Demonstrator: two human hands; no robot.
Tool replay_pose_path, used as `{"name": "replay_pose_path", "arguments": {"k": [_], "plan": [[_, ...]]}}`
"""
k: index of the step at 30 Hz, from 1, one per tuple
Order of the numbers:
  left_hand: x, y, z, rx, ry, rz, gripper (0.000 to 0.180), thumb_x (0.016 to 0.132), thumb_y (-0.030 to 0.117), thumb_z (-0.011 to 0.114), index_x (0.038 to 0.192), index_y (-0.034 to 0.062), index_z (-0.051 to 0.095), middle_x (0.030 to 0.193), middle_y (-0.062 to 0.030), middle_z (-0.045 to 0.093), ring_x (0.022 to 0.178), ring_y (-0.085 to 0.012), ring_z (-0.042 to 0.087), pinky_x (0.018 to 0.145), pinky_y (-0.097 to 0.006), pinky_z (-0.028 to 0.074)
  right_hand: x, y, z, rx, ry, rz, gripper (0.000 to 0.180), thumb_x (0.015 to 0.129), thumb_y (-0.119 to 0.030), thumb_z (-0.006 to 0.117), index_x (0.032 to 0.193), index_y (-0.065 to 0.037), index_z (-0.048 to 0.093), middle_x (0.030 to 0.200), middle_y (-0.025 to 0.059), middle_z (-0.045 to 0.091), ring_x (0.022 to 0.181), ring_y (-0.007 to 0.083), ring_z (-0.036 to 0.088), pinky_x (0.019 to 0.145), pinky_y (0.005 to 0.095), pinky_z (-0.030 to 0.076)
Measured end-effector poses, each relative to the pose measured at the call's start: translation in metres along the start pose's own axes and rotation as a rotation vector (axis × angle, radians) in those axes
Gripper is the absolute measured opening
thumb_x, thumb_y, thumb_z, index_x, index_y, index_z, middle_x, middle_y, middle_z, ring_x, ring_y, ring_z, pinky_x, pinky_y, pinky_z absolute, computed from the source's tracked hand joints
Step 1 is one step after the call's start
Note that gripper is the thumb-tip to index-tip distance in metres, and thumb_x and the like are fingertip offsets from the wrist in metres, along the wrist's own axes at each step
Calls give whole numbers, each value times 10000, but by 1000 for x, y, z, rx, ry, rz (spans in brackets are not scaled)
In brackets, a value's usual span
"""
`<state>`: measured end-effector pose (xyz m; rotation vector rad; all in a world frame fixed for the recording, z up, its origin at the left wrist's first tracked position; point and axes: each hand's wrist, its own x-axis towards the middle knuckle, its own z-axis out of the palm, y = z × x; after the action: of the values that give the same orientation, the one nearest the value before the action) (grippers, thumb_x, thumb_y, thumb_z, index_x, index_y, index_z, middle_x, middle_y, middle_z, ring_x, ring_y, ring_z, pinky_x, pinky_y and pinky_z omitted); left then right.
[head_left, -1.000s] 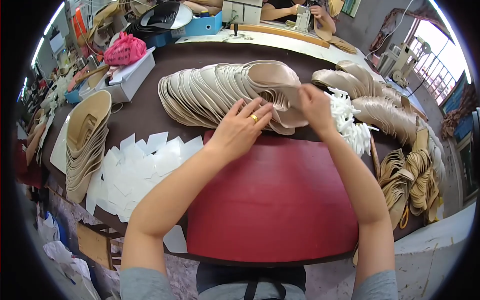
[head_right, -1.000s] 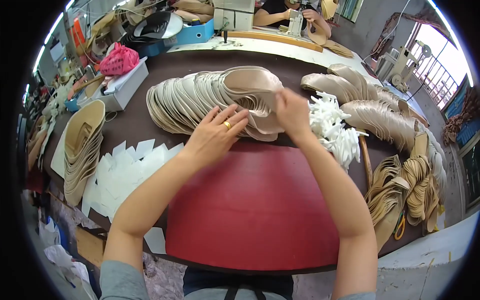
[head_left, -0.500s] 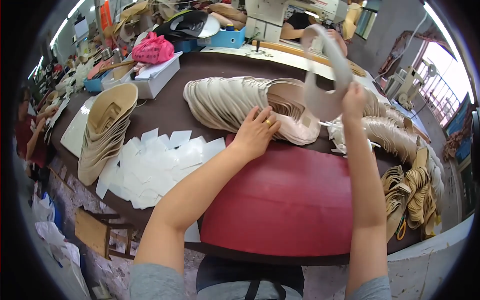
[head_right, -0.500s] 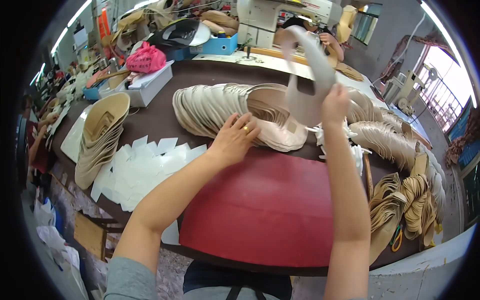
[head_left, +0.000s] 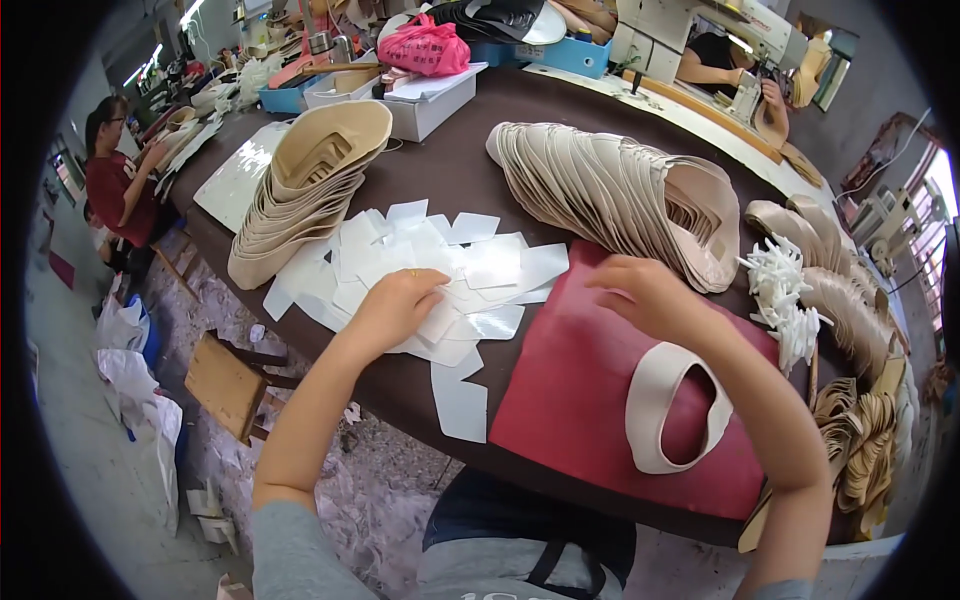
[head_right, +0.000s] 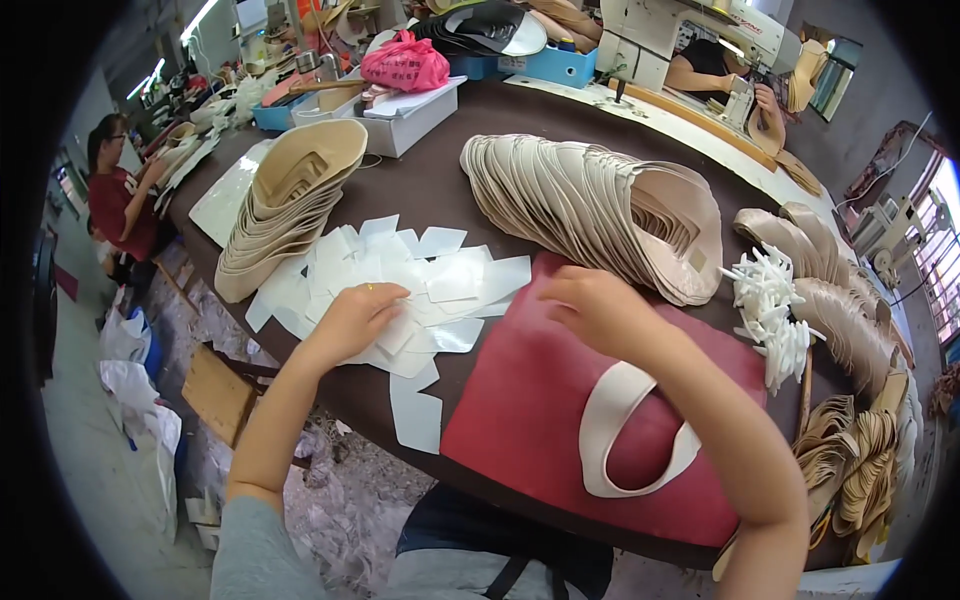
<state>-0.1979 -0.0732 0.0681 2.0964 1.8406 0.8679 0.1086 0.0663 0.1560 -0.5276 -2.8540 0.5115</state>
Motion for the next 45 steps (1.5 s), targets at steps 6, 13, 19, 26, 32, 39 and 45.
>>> {"name": "replay_pose_path", "arguments": {"k": [6, 13, 19, 26, 32, 39, 45], "plan": [[9, -34, -16, 86, 149, -102, 295, 834, 46, 586, 1123, 23, 637, 1050, -119, 675, 929, -281, 625, 830, -326, 486, 134, 12, 91, 59, 50, 197, 301, 800, -167, 685, 1057, -13, 667, 1016, 124, 643, 832, 292, 611, 783, 365, 494], [-26, -75, -53, -78, 71, -273, 302, 827, 32, 582, 1125, 9, 628, 1082, -131, 661, 963, -290, 614, 864, -334, 478, 185, -5, 113, -55, -175, 408, 378, 723, -167, 767, 1064, -58, 644, 1009, 112, 599, 885, 287, 600, 813, 343, 489], [-35, -100, -36, 95, 152, -141, 314, 795, 34, 609, 1107, 4, 628, 1086, -116, 655, 950, -285, 611, 848, -337, 480, 183, -24, 148, -269, 165, 172, 361, 750, -84, 713, 1097, -64, 613, 1074, 131, 573, 887, 288, 604, 831, 365, 496], [6, -103, -58, 202, -96, -409, 293, 754, 40, 652, 1044, 5, 649, 1019, -92, 666, 855, -268, 612, 793, -329, 495, 195, -68, 172, 121, -49, 103, 390, 789, -66, 663, 1175, -61, 602, 1134, 124, 568, 922, 289, 614, 836, 362, 502], [5, -95, -74, 25, -119, -529, 203, 735, 49, 680, 929, -8, 670, 912, -67, 688, 736, -253, 611, 728, -301, 506, 208, -78, 172, 121, 50, 129, 347, 814, -85, 649, 1158, -39, 631, 1063, 111, 627, 858, 276, 629, 785, 343, 508], [-33, -90, -55, 246, 324, -76, 178, 734, 60, 667, 910, 30, 673, 929, -35, 684, 788, -218, 643, 707, -306, 509, 233, -72, 162, 453, 49, 253, 213, 836, -120, 639, 1011, -8, 689, 897, 102, 679, 730, 244, 618, 720, 326, 509], [-56, -43, -55, 487, 591, 374, 175, 747, 53, 666, 920, 39, 686, 994, -28, 689, 857, -206, 664, 712, -294, 525, 239, -64, 164, 553, 0, 542, 159, 840, -143, 638, 917, -25, 712, 840, 101, 683, 693, 225, 602, 686, 312, 503]]}}
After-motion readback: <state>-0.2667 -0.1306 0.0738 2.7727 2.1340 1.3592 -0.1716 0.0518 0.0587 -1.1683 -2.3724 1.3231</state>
